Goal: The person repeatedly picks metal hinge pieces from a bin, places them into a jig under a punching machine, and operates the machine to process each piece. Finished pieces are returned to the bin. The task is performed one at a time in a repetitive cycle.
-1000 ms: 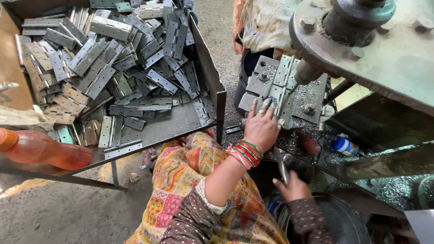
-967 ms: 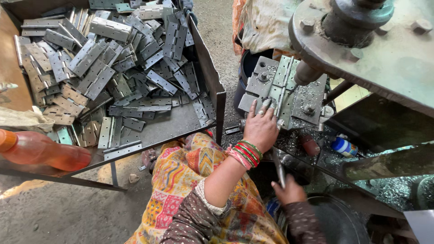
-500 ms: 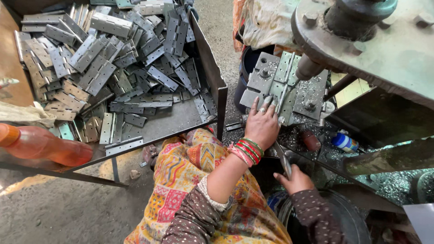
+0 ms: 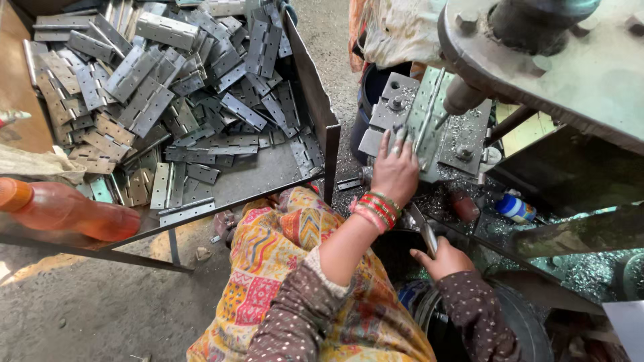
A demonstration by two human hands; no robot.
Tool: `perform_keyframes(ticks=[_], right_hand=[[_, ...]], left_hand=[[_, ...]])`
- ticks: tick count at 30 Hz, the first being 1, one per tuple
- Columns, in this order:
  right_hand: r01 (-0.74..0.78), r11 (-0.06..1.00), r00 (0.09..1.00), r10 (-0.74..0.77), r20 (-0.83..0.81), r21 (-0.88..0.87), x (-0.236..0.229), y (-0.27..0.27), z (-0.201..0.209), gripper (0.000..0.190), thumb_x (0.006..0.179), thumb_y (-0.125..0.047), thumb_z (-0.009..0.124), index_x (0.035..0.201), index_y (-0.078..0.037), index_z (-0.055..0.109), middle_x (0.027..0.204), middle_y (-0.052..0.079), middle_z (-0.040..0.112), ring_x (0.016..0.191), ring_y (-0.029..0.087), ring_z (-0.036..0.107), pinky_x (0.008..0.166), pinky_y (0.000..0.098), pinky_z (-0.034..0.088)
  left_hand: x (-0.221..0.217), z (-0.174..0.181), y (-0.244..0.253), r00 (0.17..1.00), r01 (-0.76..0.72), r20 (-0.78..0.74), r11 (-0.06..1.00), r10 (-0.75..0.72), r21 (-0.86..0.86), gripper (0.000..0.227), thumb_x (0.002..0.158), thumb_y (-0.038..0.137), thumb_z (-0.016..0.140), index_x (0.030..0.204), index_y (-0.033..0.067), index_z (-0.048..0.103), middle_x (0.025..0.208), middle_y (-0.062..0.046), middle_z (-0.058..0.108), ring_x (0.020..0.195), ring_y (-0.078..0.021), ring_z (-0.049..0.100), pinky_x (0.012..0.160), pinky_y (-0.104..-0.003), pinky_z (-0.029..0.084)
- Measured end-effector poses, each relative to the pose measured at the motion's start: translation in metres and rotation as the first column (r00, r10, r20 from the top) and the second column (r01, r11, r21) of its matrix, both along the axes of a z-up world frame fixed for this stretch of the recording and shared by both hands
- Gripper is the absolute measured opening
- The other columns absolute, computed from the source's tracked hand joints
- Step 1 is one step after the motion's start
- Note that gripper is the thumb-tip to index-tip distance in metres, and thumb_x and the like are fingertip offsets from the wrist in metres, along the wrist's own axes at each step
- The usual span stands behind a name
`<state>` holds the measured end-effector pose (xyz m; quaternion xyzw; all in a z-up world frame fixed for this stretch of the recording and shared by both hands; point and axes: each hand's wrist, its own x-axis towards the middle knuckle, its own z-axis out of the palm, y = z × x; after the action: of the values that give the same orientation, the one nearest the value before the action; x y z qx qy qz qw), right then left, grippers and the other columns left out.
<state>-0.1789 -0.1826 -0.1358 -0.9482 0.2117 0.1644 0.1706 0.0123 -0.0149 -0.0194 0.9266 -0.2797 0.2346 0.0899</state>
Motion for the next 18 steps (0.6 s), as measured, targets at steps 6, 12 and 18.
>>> perform_keyframes(ticks=[6,12,18], right_hand=[[0.166,0.986,0.951,-0.157,0.265,-0.011,-0.026,0.036,-0.07,0.061,0.081,-0.059,0.068,0.116,-0.009,0.058,0.088,0.027,0.071,0.081,0.052,0.068,0.07,0.0604,0.053],[0.071,0.977,0.972,-0.112,0.204,0.2,-0.015,0.014,-0.055,0.063,0.072,-0.061,0.072,0.105,-0.01,0.058,0.083,0.024,0.074,0.08,0.047,0.072,0.07,0.0551,0.056],[0.003,1.0,0.999,-0.003,0.034,-0.006,0.004,-0.001,-0.01,0.066,0.08,-0.067,0.071,0.104,-0.006,0.059,0.084,0.025,0.073,0.083,0.046,0.073,0.075,0.0537,0.057]], left_hand=[[0.022,0.002,-0.014,0.999,0.007,-0.052,1.0,-0.008,-0.019,0.034,0.091,0.016,0.052,0.112,-0.0006,0.072,0.135,-0.017,0.064,0.144,-0.0329,0.047,0.127,-0.054,0.018],[0.012,0.003,-0.001,0.98,0.068,-0.185,0.998,-0.07,-0.018,0.034,0.096,0.017,0.052,0.118,0.0002,0.072,0.136,-0.018,0.063,0.141,-0.0329,0.049,0.13,-0.055,0.016],[0.034,0.006,-0.021,0.98,0.04,-0.192,0.998,-0.05,-0.056,0.036,0.088,0.018,0.053,0.115,0.0039,0.073,0.138,-0.014,0.061,0.145,-0.0287,0.044,0.125,-0.053,0.015]])
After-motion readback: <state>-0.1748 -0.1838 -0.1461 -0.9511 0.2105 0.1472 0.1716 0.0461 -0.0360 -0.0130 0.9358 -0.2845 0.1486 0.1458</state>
